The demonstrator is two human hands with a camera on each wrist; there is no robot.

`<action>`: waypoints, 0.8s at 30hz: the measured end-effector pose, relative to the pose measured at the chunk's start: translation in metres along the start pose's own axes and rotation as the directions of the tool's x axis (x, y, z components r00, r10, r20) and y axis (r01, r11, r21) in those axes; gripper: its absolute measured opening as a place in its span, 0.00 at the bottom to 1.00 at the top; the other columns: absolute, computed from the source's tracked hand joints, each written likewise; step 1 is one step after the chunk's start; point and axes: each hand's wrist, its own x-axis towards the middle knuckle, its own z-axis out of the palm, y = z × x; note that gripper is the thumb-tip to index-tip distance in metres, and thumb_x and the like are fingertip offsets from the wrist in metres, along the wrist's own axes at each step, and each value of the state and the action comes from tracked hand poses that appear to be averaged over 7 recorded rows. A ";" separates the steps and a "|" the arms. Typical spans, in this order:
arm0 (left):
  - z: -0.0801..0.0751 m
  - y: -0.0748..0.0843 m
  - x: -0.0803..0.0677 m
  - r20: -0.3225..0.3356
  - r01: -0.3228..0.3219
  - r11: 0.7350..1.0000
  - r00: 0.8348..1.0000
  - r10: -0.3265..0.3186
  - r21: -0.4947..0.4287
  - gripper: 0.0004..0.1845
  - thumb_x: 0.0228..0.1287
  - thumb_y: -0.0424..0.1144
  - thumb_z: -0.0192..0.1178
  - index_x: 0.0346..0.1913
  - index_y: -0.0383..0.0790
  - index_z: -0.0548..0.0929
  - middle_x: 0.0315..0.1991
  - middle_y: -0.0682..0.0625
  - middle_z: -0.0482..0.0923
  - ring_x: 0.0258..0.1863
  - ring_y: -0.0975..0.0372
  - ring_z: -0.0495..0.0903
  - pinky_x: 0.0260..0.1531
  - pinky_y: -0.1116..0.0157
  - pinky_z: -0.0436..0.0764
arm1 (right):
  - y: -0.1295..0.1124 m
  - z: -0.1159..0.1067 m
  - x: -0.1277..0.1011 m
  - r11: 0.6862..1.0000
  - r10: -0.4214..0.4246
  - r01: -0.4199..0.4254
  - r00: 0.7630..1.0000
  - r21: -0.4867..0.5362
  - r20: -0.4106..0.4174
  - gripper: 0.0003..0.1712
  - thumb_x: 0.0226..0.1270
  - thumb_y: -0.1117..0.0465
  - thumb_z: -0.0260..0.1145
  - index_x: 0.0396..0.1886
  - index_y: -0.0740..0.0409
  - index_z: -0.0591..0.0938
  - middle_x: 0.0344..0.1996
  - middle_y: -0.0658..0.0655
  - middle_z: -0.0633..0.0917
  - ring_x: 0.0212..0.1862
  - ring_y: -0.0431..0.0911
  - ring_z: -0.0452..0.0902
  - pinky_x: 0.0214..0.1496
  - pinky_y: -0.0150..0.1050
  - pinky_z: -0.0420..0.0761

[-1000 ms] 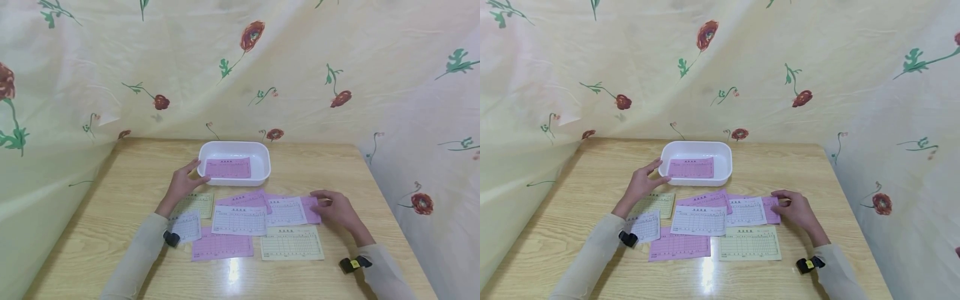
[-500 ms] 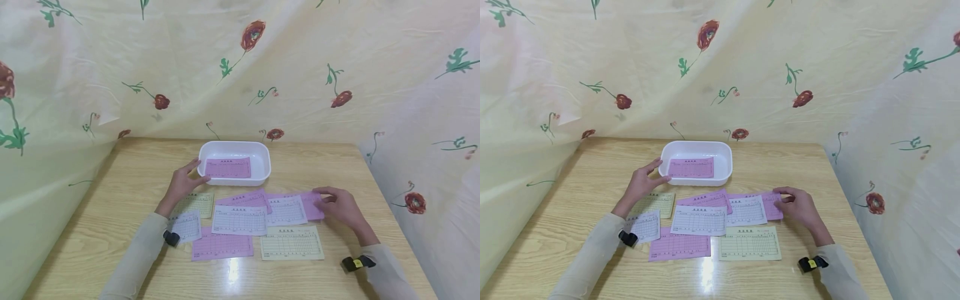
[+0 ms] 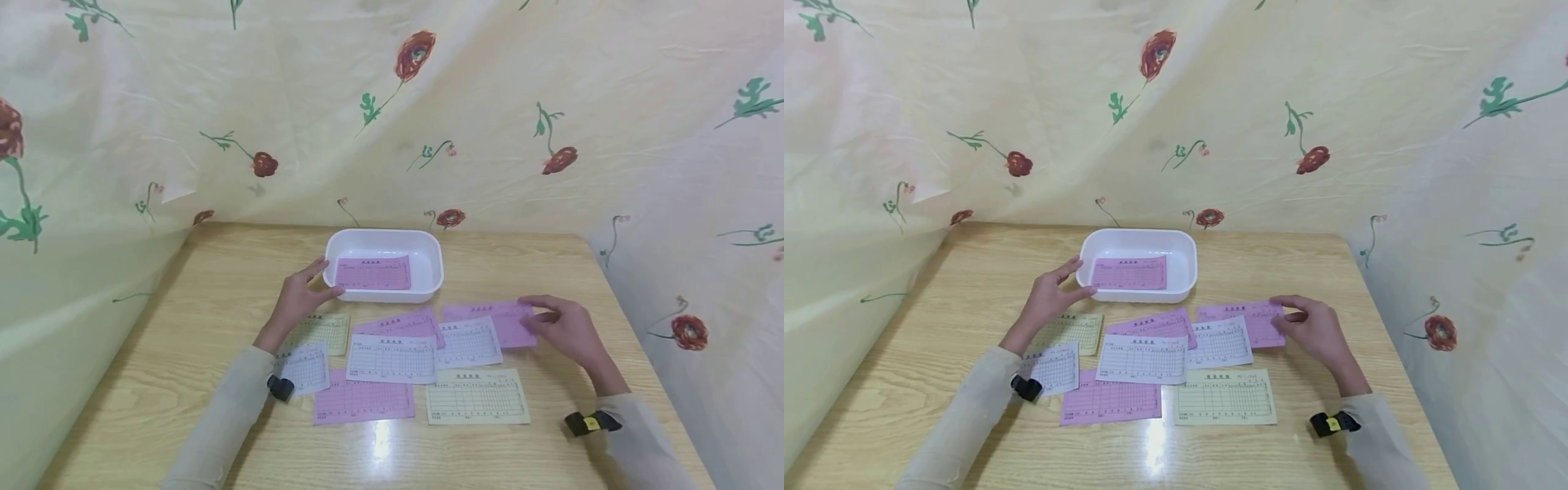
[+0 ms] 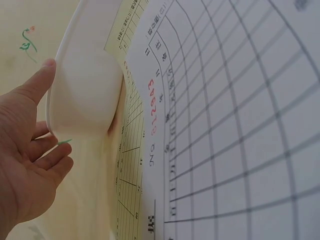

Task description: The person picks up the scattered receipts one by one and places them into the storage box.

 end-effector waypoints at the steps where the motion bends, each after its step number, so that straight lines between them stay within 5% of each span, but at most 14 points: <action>1: 0.000 0.000 0.000 -0.001 0.000 1.000 1.000 0.000 0.000 0.45 0.60 0.53 0.74 0.75 0.38 0.69 0.78 0.45 0.61 0.79 0.48 0.57 0.76 0.46 0.62 | 0.000 -0.001 0.000 1.000 -0.005 0.005 1.000 -0.002 -0.013 0.23 0.67 0.62 0.73 0.61 0.56 0.84 0.58 0.69 0.83 0.48 0.61 0.87 0.38 0.30 0.85; 7: -0.001 0.003 0.001 0.004 0.011 1.000 1.000 -0.011 -0.002 0.45 0.60 0.53 0.74 0.75 0.38 0.69 0.79 0.46 0.60 0.79 0.48 0.56 0.76 0.47 0.62 | -0.002 -0.008 0.000 0.999 -0.047 0.046 0.995 -0.010 -0.092 0.21 0.68 0.61 0.73 0.60 0.57 0.85 0.58 0.68 0.84 0.46 0.59 0.88 0.37 0.26 0.84; 15: -0.001 0.002 0.001 0.006 0.012 1.000 1.000 -0.012 -0.002 0.44 0.60 0.52 0.74 0.75 0.39 0.69 0.79 0.46 0.60 0.79 0.48 0.57 0.75 0.48 0.63 | -0.008 -0.020 0.002 0.998 -0.066 0.067 0.980 -0.003 -0.187 0.21 0.67 0.62 0.73 0.59 0.58 0.85 0.55 0.67 0.86 0.36 0.23 0.79 0.33 0.24 0.83; 24: -0.001 0.003 -0.001 0.008 0.009 1.000 1.000 -0.009 -0.012 0.45 0.59 0.52 0.75 0.75 0.38 0.69 0.79 0.44 0.60 0.78 0.47 0.58 0.75 0.47 0.64 | -0.014 -0.031 0.007 0.988 -0.122 0.141 0.959 0.059 -0.258 0.21 0.64 0.67 0.75 0.57 0.63 0.85 0.51 0.72 0.85 0.34 0.21 0.81 0.31 0.21 0.82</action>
